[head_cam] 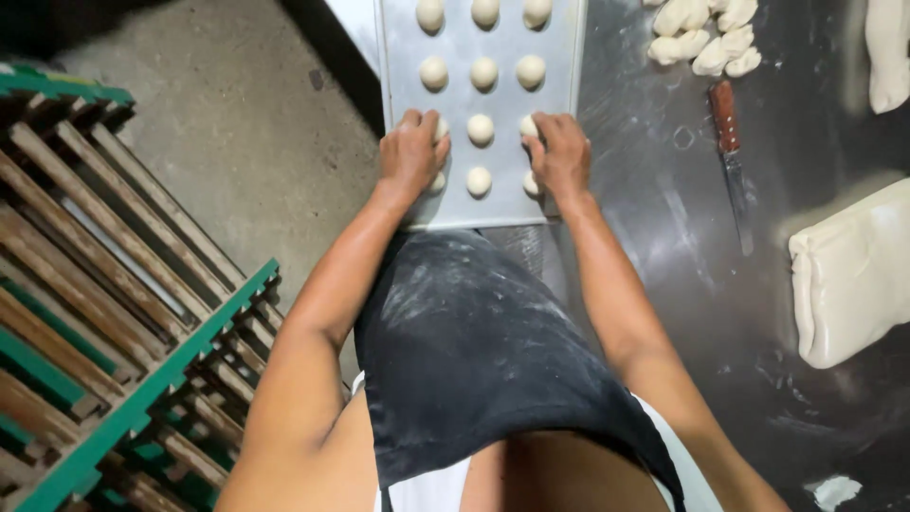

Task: Shape pieces of dough into balls and arrange them on metal baking sheets.

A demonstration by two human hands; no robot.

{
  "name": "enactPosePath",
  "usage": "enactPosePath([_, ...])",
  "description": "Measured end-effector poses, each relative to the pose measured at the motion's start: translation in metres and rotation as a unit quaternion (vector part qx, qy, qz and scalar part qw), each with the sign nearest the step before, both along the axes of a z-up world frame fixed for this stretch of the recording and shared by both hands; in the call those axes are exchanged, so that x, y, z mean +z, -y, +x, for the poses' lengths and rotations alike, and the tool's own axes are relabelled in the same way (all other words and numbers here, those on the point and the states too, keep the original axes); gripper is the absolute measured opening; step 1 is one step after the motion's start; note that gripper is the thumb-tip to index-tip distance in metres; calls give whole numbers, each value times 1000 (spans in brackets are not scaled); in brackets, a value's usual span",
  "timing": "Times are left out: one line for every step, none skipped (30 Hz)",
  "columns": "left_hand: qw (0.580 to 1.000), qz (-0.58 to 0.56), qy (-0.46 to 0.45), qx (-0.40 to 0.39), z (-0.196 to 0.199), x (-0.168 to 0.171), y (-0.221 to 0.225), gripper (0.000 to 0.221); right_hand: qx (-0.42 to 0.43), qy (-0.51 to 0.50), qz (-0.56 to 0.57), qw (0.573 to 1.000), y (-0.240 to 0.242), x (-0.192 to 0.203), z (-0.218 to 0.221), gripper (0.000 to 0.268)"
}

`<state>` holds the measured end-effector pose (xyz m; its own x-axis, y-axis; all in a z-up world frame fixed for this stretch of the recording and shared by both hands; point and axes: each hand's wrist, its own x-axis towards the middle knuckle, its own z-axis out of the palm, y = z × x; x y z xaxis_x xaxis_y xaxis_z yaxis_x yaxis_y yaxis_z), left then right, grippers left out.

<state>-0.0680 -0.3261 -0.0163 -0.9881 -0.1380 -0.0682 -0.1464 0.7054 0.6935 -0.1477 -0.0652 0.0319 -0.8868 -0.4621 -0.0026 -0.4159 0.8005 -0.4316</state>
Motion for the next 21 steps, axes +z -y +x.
enactPosePath([1000, 1, -2, -3, -4, 3, 1, 35, -3, -2, 1, 1000, 3, 5, -4, 45])
enactPosePath([998, -11, 53, 14, -8, 6, 2, 34, -25, 18, 17, 999, 6, 9, -7, 41])
enactPosePath([993, -23, 112, 36, -8, 9, 2, 36, -40, 42, 32, 998, 10, 12, -10, 37])
enactPosePath([992, -23, 114, 39, -17, 25, 9, 36, -37, 43, 33, 998, 16, 20, -19, 37])
enactPosePath([994, -29, 98, 41, -26, 41, 16, 44, -40, 27, 14, 999, 22, 28, -27, 39])
enactPosePath([995, -36, 82, 43, -34, 57, 23, 53, -43, 11, -5, 999, 29, 36, -36, 41])
enactPosePath([995, -36, 86, 45, -43, 52, 25, 53, -42, 15, -5, 999, 34, 31, -44, 41])
enactPosePath([999, -23, 12, 45, -51, 47, 26, 49, -18, -17, -20, 999, 38, 25, -52, 42])
enactPosePath([997, -13, -65, 44, -61, 43, 28, 48, 6, -52, -37, 998, 43, 19, -62, 43])
enactPosePath([997, -14, -64, 45, -62, 26, 27, 48, 7, -51, -39, 998, 45, 16, -64, 43])
enactPosePath([998, -43, -2, 36, -67, 9, 26, 37, 5, -34, -17, 999, 47, 14, -69, 40])
enactPosePath([995, -72, 59, 27, -73, -7, 25, 27, 3, -16, 5, 1000, 49, 12, -74, 36])
enactPosePath([995, -74, 55, 30, -80, -1, 28, 27, 6, -21, 3, 1000, 51, 16, -81, 36])
enactPosePath([993, -84, 89, 10, -87, 5, 32, 30, -22, 23, 24, 999, 54, 19, -88, 36])
enactPosePath([988, -93, 125, -8, -90, 11, 36, 33, -48, 70, 46, 995, 57, 23, -92, 37])
enactPosePath([988, -93, 125, -3, -105, 19, 39, 33, -44, 69, 44, 996, 67, 16, -108, 37])
enactPosePath([993, -101, 52, 5, -110, 27, 37, 53, -37, 51, 55, 996, 71, 11, -113, 48])
enactPosePath([994, -109, -21, 14, -116, 34, 35, 73, -31, 33, 66, 997, 76, 5, -117, 59])
enactPosePath([994, -107, -18, 13, -120, 23, 30, 73, -31, 36, 68, 997, 79, -1, -118, 59])
enactPosePath([990, -138, -32, 0, -124, 12, 25, 78, 4, 25, 103, 994, 83, -6, -118, 70])
enactPosePath([983, -173, -55, -7, -138, 1, 26, 83, 41, 3, 134, 990, 92, -12, -130, 82])
